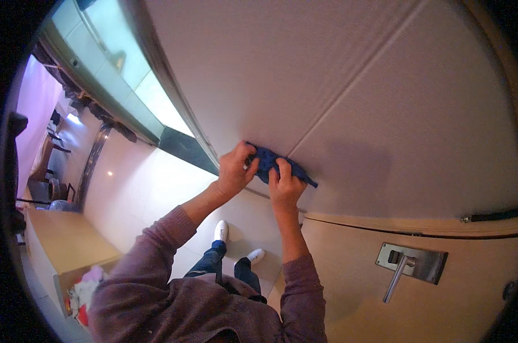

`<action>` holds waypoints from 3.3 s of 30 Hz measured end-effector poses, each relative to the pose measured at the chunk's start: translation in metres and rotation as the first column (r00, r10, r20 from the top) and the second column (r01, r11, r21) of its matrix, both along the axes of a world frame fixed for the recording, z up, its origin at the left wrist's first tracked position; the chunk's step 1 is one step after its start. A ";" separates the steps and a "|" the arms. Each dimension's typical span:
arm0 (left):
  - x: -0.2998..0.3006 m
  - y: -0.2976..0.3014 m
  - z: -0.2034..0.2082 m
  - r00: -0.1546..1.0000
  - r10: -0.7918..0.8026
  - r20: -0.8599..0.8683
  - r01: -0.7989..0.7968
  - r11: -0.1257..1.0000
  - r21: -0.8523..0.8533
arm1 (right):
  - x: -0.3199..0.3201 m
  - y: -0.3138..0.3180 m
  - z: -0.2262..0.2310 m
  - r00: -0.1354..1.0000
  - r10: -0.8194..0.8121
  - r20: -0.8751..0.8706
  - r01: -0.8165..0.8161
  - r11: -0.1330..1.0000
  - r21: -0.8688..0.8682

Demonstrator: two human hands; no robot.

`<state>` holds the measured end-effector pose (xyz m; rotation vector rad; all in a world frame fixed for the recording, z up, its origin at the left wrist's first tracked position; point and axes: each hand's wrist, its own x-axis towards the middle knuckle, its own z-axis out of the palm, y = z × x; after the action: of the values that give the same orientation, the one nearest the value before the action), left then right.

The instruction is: The person wipes a wall, a wooden door, and a glass shower door with a blue cloth. They move from the wall to the door, then to the shower area, wiping each surface in sequence.

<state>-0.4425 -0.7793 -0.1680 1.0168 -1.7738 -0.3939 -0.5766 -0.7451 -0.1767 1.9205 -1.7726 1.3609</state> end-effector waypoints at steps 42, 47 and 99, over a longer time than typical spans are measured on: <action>0.124 -0.090 0.084 0.802 0.233 -0.550 -0.406 0.888 -0.216 | 0.140 -0.059 0.113 0.857 0.475 0.199 -0.453 0.879 -0.149; 0.124 -0.110 0.095 0.749 0.084 -0.658 -0.193 0.976 -0.096 | 0.159 -0.062 0.124 0.868 0.474 0.148 -0.471 0.880 -0.058; 0.014 -0.006 0.075 0.988 -0.145 -0.045 0.142 0.987 -0.074 | 0.002 0.011 0.085 0.999 0.010 0.037 -0.003 0.983 -0.186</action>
<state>-0.4285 -0.7851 -0.0934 0.8252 -1.8088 -0.4391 -0.5744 -0.7336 -0.0919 1.8159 -1.5929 1.5154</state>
